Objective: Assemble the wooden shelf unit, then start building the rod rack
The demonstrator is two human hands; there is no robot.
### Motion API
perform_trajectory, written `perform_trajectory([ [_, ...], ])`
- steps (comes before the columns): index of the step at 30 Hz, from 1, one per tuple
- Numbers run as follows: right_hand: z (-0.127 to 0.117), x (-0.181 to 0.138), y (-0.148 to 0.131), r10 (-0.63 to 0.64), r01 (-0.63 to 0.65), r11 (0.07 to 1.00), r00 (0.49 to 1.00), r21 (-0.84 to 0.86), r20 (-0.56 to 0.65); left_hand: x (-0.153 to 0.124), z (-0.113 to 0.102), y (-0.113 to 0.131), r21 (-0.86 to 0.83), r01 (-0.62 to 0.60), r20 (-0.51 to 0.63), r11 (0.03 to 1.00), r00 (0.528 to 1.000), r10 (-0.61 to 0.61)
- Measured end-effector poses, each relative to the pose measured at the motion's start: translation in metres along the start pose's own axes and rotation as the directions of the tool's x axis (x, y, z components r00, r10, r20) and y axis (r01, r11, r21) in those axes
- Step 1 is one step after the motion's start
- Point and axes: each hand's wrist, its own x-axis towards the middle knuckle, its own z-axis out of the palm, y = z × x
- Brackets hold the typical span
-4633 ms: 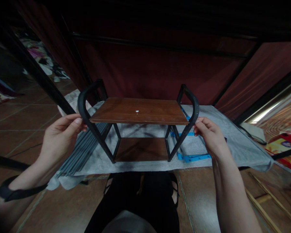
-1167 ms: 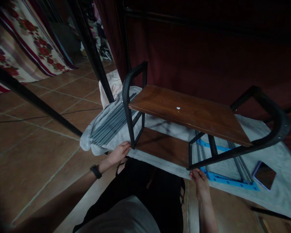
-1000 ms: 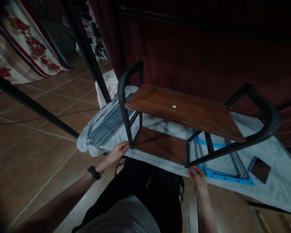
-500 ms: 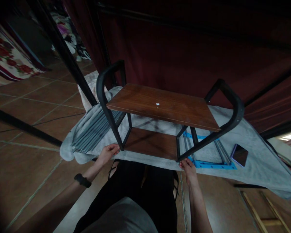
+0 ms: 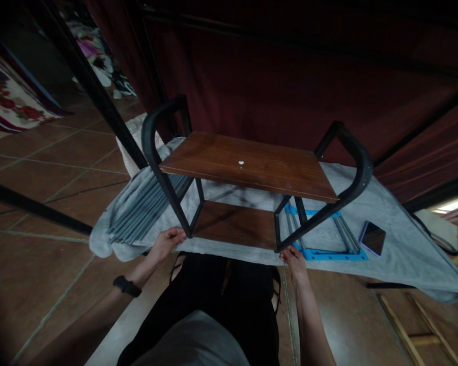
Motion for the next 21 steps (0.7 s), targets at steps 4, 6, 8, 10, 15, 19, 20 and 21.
perform_trajectory([
  [4,0.001,0.002,-0.001,0.003,-0.003,1.0,1.0,0.017,-0.009,0.001,0.0,0.002,-0.003,0.002,-0.002,1.0,1.0,-0.002],
  [6,0.0,0.0,0.001,0.003,-0.002,0.999,1.0,0.034,-0.017,0.002,0.0,0.004,-0.014,0.026,-0.003,1.0,1.0,-0.026],
  [8,-0.001,-0.003,0.005,-0.004,0.005,0.999,1.0,0.051,-0.022,0.003,0.0,0.006,-0.023,0.057,0.002,0.998,0.998,-0.057],
  [10,-0.002,-0.007,0.008,-0.011,0.012,0.998,1.0,0.064,-0.019,0.005,0.001,0.007,-0.027,0.077,0.005,0.997,0.997,-0.077],
  [15,-0.002,-0.009,0.01,-0.022,0.022,0.998,1.0,0.061,-0.013,0.005,0.001,0.009,-0.039,0.092,0.005,0.995,0.996,-0.092],
  [19,-0.001,-0.001,0.005,-0.021,0.02,1.0,1.0,0.015,0.003,0.005,0.001,0.007,-0.053,0.077,0.01,0.996,0.997,-0.076],
  [20,0.0,0.001,0.003,-0.02,0.02,1.0,1.0,0.008,0.009,0.005,0.001,0.007,-0.056,0.072,0.008,0.996,0.997,-0.072],
  [21,0.0,0.003,0.002,-0.02,0.02,1.0,1.0,0.004,0.013,0.005,0.0,0.006,-0.059,0.069,0.005,0.996,0.998,-0.069],
])
